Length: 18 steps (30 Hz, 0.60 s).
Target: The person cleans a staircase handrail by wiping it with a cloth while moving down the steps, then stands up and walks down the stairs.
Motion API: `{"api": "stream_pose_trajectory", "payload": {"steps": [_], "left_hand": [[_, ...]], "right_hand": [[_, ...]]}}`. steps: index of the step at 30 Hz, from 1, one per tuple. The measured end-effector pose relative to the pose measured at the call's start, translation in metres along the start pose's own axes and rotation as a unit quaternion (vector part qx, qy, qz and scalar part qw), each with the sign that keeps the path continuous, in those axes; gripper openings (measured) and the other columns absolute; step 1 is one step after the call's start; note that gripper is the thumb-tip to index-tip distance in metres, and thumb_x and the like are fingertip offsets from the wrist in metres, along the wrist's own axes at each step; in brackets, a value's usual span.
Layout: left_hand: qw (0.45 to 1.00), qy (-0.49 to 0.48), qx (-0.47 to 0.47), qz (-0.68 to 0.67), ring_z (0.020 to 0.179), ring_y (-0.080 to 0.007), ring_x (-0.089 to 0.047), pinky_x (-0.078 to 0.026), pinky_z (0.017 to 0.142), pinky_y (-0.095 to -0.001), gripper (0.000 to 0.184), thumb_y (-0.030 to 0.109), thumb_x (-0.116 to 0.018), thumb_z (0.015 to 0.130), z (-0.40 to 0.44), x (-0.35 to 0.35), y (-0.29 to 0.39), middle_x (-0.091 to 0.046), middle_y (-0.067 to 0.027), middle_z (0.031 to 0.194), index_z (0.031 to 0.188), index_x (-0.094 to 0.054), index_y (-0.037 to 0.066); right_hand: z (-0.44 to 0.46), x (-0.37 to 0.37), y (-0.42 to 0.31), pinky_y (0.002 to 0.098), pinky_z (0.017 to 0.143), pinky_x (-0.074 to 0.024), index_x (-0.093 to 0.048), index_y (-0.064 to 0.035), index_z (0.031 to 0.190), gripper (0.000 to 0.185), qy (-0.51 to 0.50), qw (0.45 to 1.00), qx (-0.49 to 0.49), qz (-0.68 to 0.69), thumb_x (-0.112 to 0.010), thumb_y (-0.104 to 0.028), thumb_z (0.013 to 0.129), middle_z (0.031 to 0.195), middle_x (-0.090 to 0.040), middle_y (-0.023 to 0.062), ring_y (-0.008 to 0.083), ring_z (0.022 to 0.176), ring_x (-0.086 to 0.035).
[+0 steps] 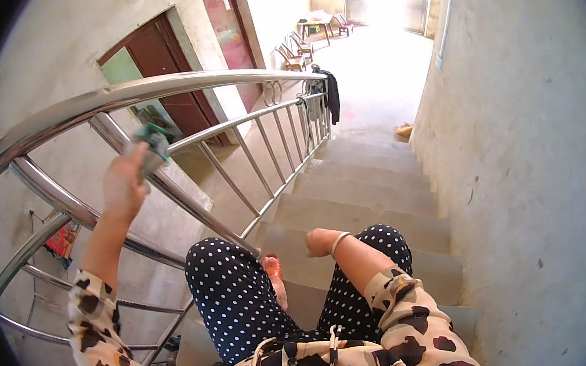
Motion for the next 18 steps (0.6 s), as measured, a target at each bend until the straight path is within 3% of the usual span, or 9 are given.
{"api": "stream_pose_trajectory", "payload": {"steps": [2, 4, 7, 8, 10, 11, 13, 15, 18], "left_hand": [[0.993, 0.090, 0.067, -0.046, 0.083, -0.0302, -0.058, -0.046, 0.073, -0.0359, 0.052, 0.006, -0.057, 0.070, -0.017, 0.017, -0.021, -0.059, -0.0157, 0.091, 0.122, -0.047, 0.008], [0.919, 0.345, 0.157, -0.110, 0.085, -0.0351, -0.056, -0.045, 0.077, -0.0348, 0.064, 0.005, -0.056, 0.068, -0.050, 0.052, -0.050, -0.057, -0.0228, 0.102, 0.129, -0.037, 0.003], [0.864, 0.388, 0.273, -0.170, 0.091, -0.0324, -0.056, -0.044, 0.082, -0.0329, 0.067, 0.004, -0.055, 0.068, -0.059, 0.018, -0.092, -0.054, -0.0243, 0.110, 0.130, -0.032, -0.004], [0.863, 0.388, 0.274, -0.170, 0.091, -0.0324, -0.056, -0.044, 0.082, -0.0329, 0.067, 0.004, -0.055, 0.068, -0.049, 0.013, -0.085, -0.054, -0.0243, 0.110, 0.130, -0.032, -0.004], [0.724, 0.266, 0.379, -0.512, 0.092, -0.0257, -0.054, -0.043, 0.083, -0.0320, 0.063, 0.006, -0.057, 0.069, -0.023, -0.048, -0.084, -0.053, -0.0192, 0.109, 0.126, -0.034, -0.009], [0.723, 0.265, 0.380, -0.512, 0.092, -0.0257, -0.054, -0.043, 0.083, -0.0320, 0.063, 0.006, -0.057, 0.069, -0.015, -0.065, -0.081, -0.053, -0.0192, 0.109, 0.126, -0.034, -0.009], [0.605, 0.397, 0.406, -0.558, 0.079, -0.0157, -0.052, -0.045, 0.072, -0.0276, 0.043, 0.007, -0.054, 0.071, -0.023, -0.109, -0.083, -0.052, -0.0088, 0.095, 0.112, -0.044, -0.003], [0.596, 0.415, 0.443, -0.525, 0.075, -0.0164, -0.053, -0.046, 0.070, -0.0282, 0.039, 0.008, -0.056, 0.070, -0.043, -0.148, -0.065, -0.053, -0.0084, 0.091, 0.106, -0.046, -0.002], [0.593, 0.159, 0.566, -0.550, 0.073, -0.0173, -0.054, -0.046, 0.067, -0.0279, 0.041, 0.006, -0.056, 0.068, -0.081, -0.205, -0.013, -0.055, -0.0093, 0.087, 0.107, -0.046, -0.002]], "right_hand": [[-0.006, 0.008, -0.001, 0.0393, 0.077, -0.0473, -0.066, 0.0008, 0.082, 0.036, 0.014, 0.998, -0.004, 0.059, -0.058, -0.033, 0.075, 0.087, -0.063, 0.0199, 0.0333, 0.085, -0.060], [-0.001, 0.003, -0.002, 0.0393, 0.077, -0.0473, -0.066, 0.0009, 0.081, 0.036, 0.007, 0.999, 0.002, 0.051, -0.057, -0.033, 0.075, 0.087, -0.063, 0.0203, 0.0333, 0.084, -0.060], [0.005, -0.006, -0.003, 0.0393, 0.077, -0.0473, -0.066, 0.0011, 0.080, 0.036, -0.012, 0.999, -0.003, 0.048, -0.057, -0.033, 0.075, 0.086, -0.063, 0.0206, 0.0333, 0.084, -0.060], [0.006, -0.009, -0.001, 0.0394, 0.077, -0.0472, -0.066, 0.0012, 0.080, 0.035, -0.024, 0.998, -0.014, 0.051, -0.057, -0.033, 0.075, 0.086, -0.063, 0.0206, 0.0334, 0.083, -0.060], [0.009, -0.007, 0.000, 0.0394, 0.076, -0.0472, -0.066, 0.0014, 0.079, 0.035, -0.018, 0.998, -0.009, 0.055, -0.057, -0.032, 0.074, 0.085, -0.063, 0.0206, 0.0336, 0.083, -0.060], [0.010, -0.005, 0.000, 0.0395, 0.076, -0.0472, -0.066, 0.0017, 0.079, 0.035, -0.010, 0.998, -0.006, 0.060, -0.057, -0.031, 0.074, 0.085, -0.063, 0.0206, 0.0337, 0.083, -0.060], [0.007, 0.000, 0.001, 0.0394, 0.075, -0.0473, -0.065, 0.0019, 0.079, 0.034, -0.004, 0.998, 0.002, 0.057, -0.057, -0.031, 0.074, 0.084, -0.063, 0.0208, 0.0339, 0.082, -0.060], [0.006, 0.002, 0.003, 0.0394, 0.075, -0.0474, -0.065, 0.0022, 0.078, 0.034, 0.002, 0.999, 0.010, 0.053, -0.056, -0.030, 0.074, 0.083, -0.063, 0.0209, 0.0342, 0.082, -0.060], [0.006, 0.002, 0.005, 0.0396, 0.075, -0.0473, -0.065, 0.0024, 0.078, 0.035, 0.016, 0.997, 0.016, 0.070, -0.055, -0.031, 0.074, 0.083, -0.063, 0.0214, 0.0346, 0.082, -0.060]]}}
Point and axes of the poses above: each hand's wrist, its own z-axis towards the middle knuckle, its own x-axis out of the back of the hand, y = z × x, the point moved 9 cm from there along z, towards the middle knuckle
